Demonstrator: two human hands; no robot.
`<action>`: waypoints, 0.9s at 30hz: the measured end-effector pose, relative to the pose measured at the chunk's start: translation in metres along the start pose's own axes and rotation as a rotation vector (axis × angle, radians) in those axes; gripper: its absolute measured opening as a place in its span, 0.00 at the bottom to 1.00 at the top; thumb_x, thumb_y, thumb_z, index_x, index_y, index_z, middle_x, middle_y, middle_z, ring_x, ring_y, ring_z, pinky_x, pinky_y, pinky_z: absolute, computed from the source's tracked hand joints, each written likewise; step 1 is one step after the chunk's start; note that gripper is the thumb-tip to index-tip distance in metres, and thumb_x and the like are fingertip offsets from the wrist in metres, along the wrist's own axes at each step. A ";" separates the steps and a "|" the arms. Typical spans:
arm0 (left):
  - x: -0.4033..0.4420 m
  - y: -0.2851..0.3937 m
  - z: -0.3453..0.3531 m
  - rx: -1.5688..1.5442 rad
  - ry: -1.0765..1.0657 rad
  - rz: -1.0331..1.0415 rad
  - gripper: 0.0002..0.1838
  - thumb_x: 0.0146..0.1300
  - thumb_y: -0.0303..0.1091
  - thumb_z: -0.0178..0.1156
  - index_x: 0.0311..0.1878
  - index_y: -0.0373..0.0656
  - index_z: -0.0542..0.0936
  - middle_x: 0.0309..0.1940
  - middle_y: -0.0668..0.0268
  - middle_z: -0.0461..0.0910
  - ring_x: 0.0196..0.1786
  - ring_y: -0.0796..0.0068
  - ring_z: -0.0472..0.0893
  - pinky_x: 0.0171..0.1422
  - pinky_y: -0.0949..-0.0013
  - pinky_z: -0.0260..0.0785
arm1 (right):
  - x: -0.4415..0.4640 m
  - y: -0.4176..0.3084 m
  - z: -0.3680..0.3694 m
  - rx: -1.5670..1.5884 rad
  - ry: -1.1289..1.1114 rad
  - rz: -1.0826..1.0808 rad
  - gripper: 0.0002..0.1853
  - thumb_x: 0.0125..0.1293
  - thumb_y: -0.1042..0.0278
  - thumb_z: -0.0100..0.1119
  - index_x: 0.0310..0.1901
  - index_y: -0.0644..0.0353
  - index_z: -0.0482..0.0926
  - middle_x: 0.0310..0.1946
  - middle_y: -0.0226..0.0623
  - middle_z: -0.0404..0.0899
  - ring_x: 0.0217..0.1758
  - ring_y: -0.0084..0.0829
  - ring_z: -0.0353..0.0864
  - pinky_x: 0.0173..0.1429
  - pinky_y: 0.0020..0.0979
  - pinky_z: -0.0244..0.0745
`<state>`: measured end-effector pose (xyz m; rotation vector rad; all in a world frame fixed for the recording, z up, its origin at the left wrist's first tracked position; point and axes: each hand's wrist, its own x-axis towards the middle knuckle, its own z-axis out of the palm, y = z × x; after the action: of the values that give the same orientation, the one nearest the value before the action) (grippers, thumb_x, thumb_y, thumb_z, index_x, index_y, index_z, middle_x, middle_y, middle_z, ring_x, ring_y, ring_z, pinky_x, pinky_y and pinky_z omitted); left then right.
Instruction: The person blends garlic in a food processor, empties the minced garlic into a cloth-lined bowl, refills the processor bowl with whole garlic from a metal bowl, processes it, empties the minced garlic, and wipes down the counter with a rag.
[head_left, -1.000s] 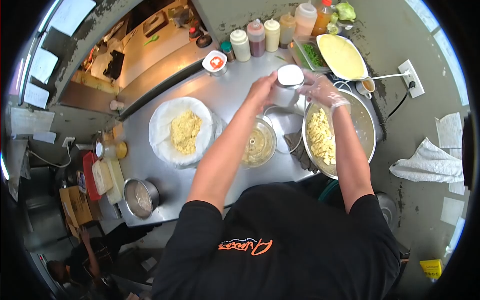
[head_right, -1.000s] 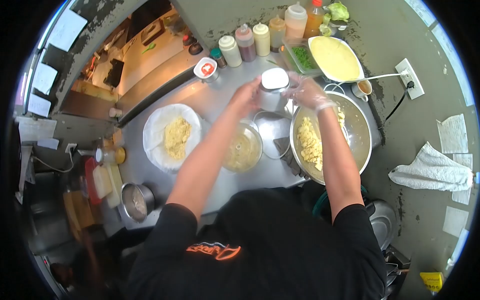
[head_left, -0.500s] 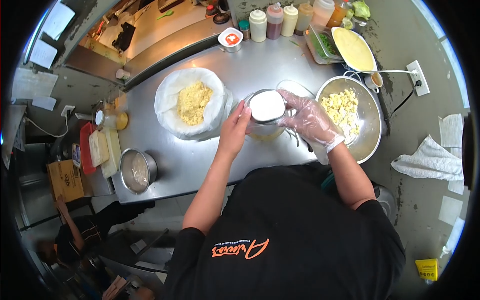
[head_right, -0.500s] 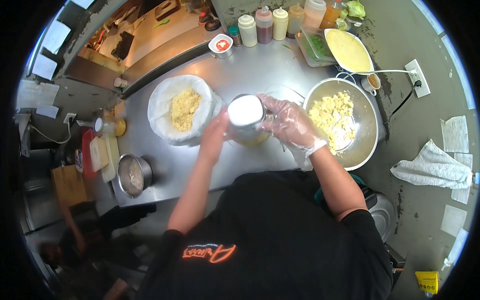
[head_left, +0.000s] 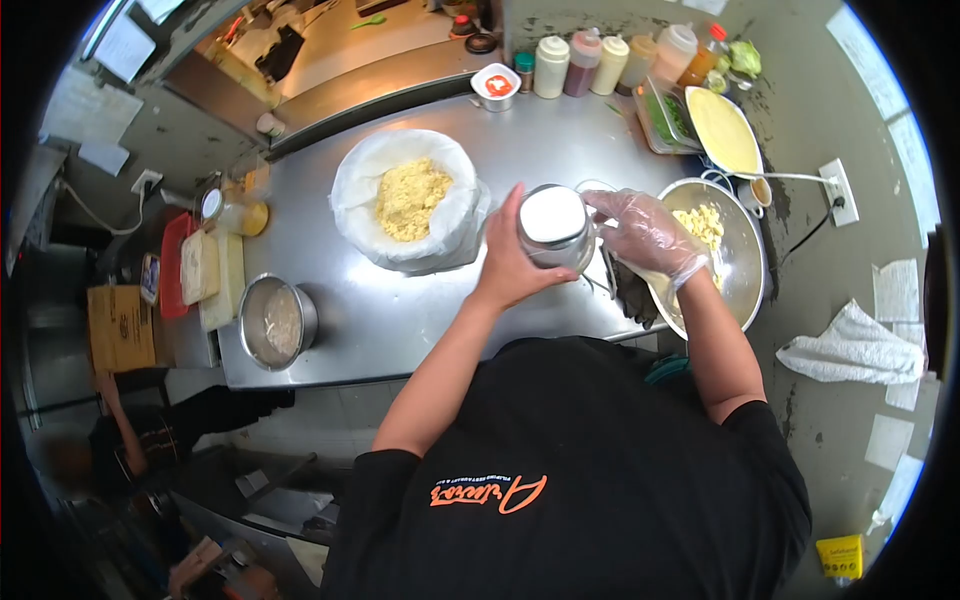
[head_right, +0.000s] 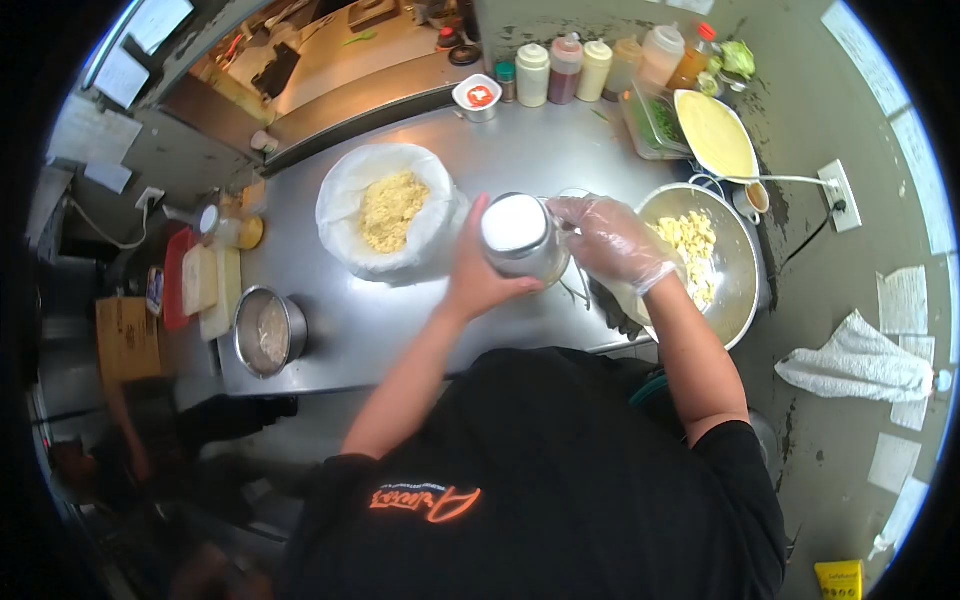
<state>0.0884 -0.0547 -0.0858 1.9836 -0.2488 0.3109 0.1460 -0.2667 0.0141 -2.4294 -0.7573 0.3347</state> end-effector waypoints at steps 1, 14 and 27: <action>0.001 0.001 0.005 0.029 0.028 0.002 0.60 0.35 0.49 0.81 0.71 0.38 0.60 0.65 0.51 0.68 0.68 0.48 0.66 0.72 0.51 0.58 | 0.004 0.002 -0.002 -0.019 -0.033 -0.018 0.23 0.58 0.71 0.54 0.58 0.54 0.78 0.47 0.50 0.82 0.51 0.50 0.80 0.56 0.43 0.74; -0.005 0.005 0.027 0.103 0.213 0.004 0.57 0.33 0.42 0.81 0.69 0.41 0.60 0.61 0.52 0.68 0.64 0.48 0.68 0.69 0.52 0.60 | 0.074 -0.070 -0.010 -0.053 0.453 -0.227 0.19 0.63 0.61 0.61 0.54 0.57 0.79 0.43 0.44 0.83 0.43 0.48 0.83 0.49 0.42 0.78; -0.018 -0.017 0.033 0.158 0.148 -0.115 0.63 0.34 0.58 0.79 0.70 0.36 0.57 0.67 0.48 0.62 0.72 0.44 0.58 0.78 0.39 0.39 | 0.105 -0.049 0.058 -0.341 0.332 -0.396 0.21 0.61 0.61 0.61 0.53 0.63 0.79 0.45 0.50 0.83 0.49 0.50 0.81 0.56 0.46 0.75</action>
<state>0.0805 -0.0767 -0.1194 2.1088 -0.0148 0.4117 0.1872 -0.1466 -0.0108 -2.4683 -1.1847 -0.3705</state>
